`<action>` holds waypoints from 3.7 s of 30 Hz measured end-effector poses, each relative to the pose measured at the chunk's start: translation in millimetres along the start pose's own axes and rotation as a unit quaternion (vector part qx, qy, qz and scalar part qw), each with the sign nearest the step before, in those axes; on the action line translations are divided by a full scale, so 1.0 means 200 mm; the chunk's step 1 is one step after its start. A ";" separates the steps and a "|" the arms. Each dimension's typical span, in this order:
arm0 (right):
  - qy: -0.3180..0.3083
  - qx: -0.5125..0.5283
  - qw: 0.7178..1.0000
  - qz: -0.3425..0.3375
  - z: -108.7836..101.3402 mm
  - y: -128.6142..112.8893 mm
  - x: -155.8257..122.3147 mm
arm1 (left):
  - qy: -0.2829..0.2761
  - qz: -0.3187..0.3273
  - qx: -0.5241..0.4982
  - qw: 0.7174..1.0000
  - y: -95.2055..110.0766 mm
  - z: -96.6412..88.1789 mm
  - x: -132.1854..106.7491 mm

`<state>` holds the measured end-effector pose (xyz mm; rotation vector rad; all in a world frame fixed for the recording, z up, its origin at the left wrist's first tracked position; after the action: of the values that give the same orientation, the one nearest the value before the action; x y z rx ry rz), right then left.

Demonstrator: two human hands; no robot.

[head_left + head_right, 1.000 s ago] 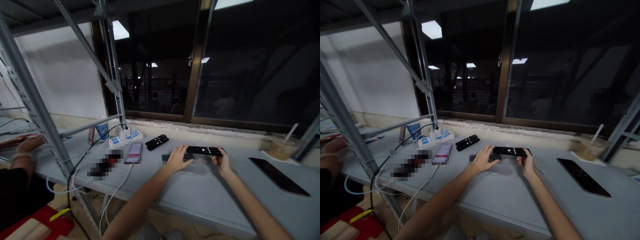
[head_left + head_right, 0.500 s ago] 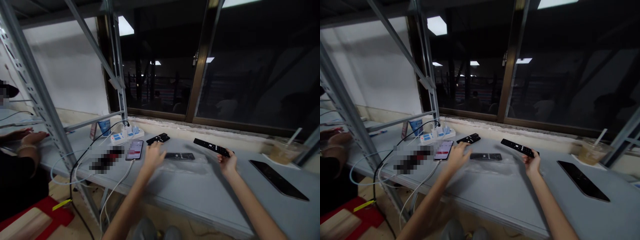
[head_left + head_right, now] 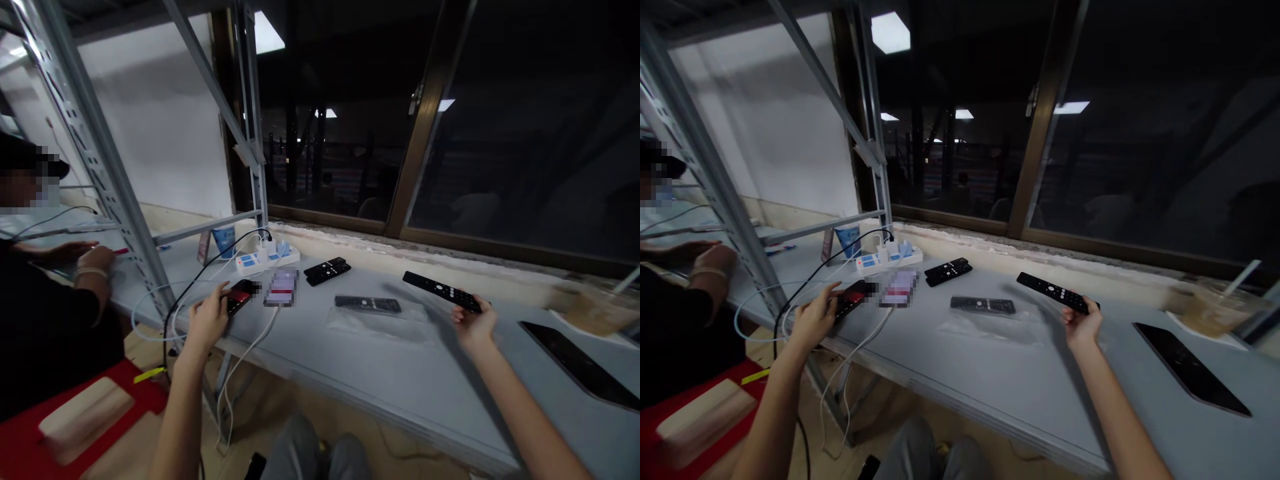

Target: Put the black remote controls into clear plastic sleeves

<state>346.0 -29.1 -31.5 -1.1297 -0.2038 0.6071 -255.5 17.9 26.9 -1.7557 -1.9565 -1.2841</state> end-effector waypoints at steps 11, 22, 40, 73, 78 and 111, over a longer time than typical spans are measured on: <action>0.020 0.049 0.998 0.044 -0.01 0.01 -0.04 | 0.063 -0.018 -0.020 0.998 0.00 -0.10 0.04; 0.020 0.050 0.997 0.047 -0.02 0.02 0.00 | 0.045 0.096 -0.353 0.930 0.79 -0.10 -0.28; 0.000 0.047 0.998 0.041 0.03 0.02 -0.03 | -0.371 0.316 -0.076 0.870 1.49 0.82 -0.72; -0.018 0.031 0.999 0.040 0.07 0.01 -0.08 | 0.009 0.248 -0.148 0.958 1.61 0.26 -0.04; -0.022 0.044 0.999 0.012 0.08 -0.03 -0.09 | 0.070 0.290 -0.156 0.942 1.61 0.24 -0.08; -0.134 -0.212 0.865 -0.435 0.29 -0.20 -0.50 | -0.149 0.264 -0.179 0.936 1.44 0.75 -0.33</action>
<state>253.0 -50.3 43.3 -1.2194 -1.0677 -0.1157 73.2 51.5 24.3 -2.5539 -1.2566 -1.2794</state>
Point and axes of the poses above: each hand's wrist, its own x-axis towards the middle knuckle, its own z-axis out of the palm, y = z × x, the point moved 10 cm from there along x, towards the middle knuckle, and after that the axes turned 15 degrees about y, right-handed, at the moved point
